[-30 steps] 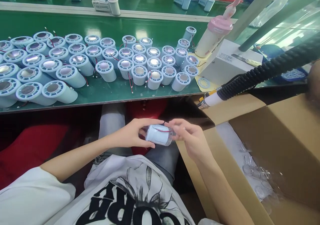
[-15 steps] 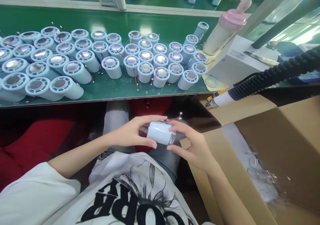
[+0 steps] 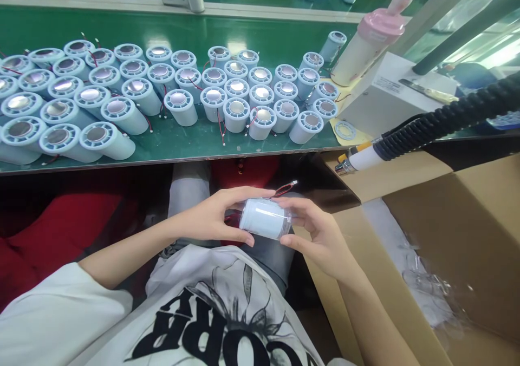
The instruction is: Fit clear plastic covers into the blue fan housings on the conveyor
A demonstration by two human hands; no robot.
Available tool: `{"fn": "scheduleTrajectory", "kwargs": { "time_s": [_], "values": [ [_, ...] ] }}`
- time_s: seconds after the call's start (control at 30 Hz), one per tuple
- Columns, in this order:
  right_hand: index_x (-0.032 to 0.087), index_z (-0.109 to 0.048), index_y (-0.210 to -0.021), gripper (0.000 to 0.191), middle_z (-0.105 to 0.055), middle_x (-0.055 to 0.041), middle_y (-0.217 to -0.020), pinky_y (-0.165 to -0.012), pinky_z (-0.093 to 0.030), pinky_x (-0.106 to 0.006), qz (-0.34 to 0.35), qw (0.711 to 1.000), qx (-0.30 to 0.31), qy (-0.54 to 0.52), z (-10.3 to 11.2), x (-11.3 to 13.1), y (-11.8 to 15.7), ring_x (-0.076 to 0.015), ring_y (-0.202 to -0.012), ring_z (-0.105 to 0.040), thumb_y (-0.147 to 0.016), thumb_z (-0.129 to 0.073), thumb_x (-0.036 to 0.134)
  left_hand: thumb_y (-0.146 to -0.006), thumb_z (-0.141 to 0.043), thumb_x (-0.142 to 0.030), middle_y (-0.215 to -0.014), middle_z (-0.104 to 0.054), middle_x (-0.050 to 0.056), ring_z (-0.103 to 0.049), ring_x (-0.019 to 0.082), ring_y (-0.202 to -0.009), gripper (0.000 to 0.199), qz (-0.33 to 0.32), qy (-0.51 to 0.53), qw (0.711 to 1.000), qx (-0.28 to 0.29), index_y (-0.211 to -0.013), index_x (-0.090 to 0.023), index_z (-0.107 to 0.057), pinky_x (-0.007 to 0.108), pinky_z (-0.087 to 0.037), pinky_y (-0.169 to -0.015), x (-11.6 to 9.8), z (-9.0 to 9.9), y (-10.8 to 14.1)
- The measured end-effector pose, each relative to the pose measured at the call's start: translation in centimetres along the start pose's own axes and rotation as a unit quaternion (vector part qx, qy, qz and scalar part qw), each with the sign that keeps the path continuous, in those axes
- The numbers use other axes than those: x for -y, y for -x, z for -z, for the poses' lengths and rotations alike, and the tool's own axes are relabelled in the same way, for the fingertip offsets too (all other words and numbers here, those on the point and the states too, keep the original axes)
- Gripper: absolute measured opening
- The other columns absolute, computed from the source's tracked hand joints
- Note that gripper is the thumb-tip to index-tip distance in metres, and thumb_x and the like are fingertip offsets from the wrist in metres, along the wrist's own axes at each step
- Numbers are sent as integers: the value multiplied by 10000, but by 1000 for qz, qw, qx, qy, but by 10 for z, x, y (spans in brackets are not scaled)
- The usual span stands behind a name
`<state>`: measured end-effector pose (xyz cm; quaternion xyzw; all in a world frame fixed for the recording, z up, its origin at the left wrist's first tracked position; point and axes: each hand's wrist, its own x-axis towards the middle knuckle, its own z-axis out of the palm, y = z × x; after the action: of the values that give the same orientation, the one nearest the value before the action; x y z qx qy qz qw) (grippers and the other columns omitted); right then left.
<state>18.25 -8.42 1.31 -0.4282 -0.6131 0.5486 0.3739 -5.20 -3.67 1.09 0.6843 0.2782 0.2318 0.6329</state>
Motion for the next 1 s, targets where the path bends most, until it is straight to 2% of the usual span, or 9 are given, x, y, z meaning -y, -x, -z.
{"fn": "scheduleTrajectory", "kwargs": {
  "time_s": [0.2,0.33,0.43,0.57,0.67,0.8,1.0],
  "values": [
    [240,-567,-1120,367,-646,-78,-1087,-788,-579,-342,-60,995,3,-75,0,0,-2,-218,-974,-634,-799,-705,350,-678,-787,-206,-1402,-507,107,-516,288,-1251,769,20,33,999,0,-1373,-281,-467,386,-477,-991,-3,-1,2],
    [248,-555,-1111,383,-644,-82,-1126,-787,-573,-344,-46,993,-40,-104,-4,-14,-1,-223,-994,-636,-783,-713,368,-645,-806,-147,-1397,-513,99,-528,268,-1241,825,42,150,988,-8,-1375,-301,-455,374,-466,-996,5,0,-10],
    [265,-518,-1093,387,-627,-87,-1179,-830,-559,-361,12,981,-157,-113,-10,-35,0,-229,-1070,-617,-774,-711,367,-575,-852,-155,-1324,-577,134,-535,294,-1227,818,36,258,965,-38,-1322,-229,-527,393,-453,-992,21,-3,-42],
    [244,-453,-1078,455,-592,-128,-1215,-911,-521,-400,48,934,-347,-75,-10,-67,-3,-238,-1121,-589,-747,-697,440,-586,-857,-222,-1247,-633,162,-579,291,-1168,689,59,363,928,-54,-1226,-143,-613,397,-417,-1015,40,-21,-102],
    [226,-412,-1098,476,-567,-155,-1236,-939,-502,-423,44,905,-421,-52,-1,-81,-9,-244,-1137,-579,-765,-656,462,-645,-826,-216,-1209,-660,144,-633,226,-1072,594,82,401,911,-47,-1200,-140,-629,352,-435,-990,46,-35,-136],
    [219,-421,-1109,446,-577,-153,-1215,-931,-507,-420,50,898,-435,-51,9,-84,-16,-237,-1121,-585,-781,-643,424,-693,-792,-218,-1209,-664,122,-647,189,-1032,515,90,396,913,-48,-1179,-149,-639,318,-461,-952,45,-37,-150],
    [218,-464,-1091,461,-607,-138,-1186,-907,-527,-409,64,909,-405,-71,12,-83,-29,-231,-1089,-602,-743,-683,427,-693,-784,-248,-1230,-654,101,-634,193,-1058,488,92,384,915,-86,-1156,-175,-651,313,-457,-952,40,-26,-144]
  ]
}}
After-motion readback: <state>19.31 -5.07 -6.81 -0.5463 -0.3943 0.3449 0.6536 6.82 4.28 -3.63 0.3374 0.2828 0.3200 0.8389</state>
